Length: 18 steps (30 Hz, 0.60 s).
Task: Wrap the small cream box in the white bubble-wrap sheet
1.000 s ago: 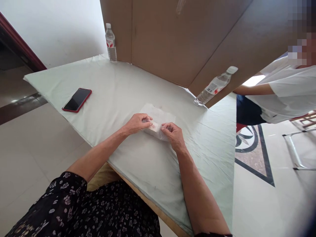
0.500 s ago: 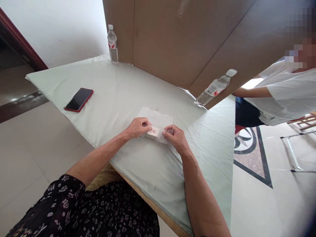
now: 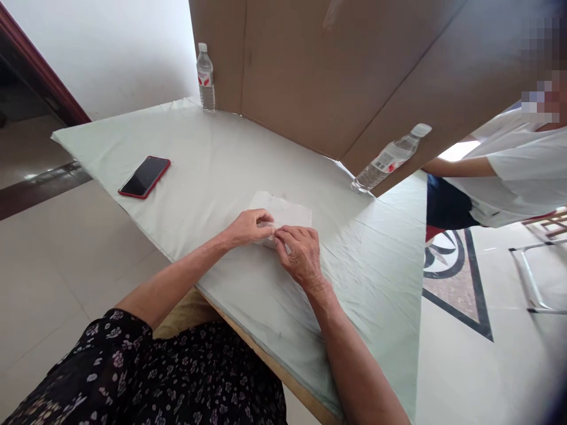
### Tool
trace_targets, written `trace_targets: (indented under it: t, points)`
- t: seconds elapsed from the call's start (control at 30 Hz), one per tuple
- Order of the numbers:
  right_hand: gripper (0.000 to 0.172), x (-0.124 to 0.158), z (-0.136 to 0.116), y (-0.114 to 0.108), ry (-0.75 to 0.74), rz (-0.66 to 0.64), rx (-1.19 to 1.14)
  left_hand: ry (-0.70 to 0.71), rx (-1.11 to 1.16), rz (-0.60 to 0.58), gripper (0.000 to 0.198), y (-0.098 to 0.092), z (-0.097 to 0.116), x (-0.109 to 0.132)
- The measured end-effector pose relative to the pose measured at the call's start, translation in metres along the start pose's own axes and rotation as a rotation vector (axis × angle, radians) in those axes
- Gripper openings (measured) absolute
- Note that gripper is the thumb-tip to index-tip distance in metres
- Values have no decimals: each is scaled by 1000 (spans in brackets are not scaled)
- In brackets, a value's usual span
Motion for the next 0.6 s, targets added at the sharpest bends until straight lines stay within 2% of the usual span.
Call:
trace_targets:
  t: [0.07,0.1,0.2,0.33,0.47,0.6]
  points:
    - [20,1,0,-1,-4,-10,19,-8,-52,-3,55,-10,0,8]
    - [19,2,-1,-2,-6,-18,30,-21,-90,-19,62,-14,-1,11]
    - [20,2,-4,-4,-25,-48,89,-76,-153,31,53,-24,-9,17]
    - [21,1,-10,-4,-59,-74,209,-148,-245,84,42,-25,-20,13]
    - [17,-2,-14,-3,-80,-87,291,-159,-429,64,40,-26,-22,8]
    - [12,-8,-14,-3,-118,-121,349,-211,-517,82,44,-36,-22,10]
Point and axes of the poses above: each hand's wrist, its own x-axis away from the middle knuckle, its own y-axis out of the palm, z = x × y, the point moved 2 cm from there along -x, towards the middle knuckle, and after that the axes turned 2 degrees about -z, right-handed, at the moved point
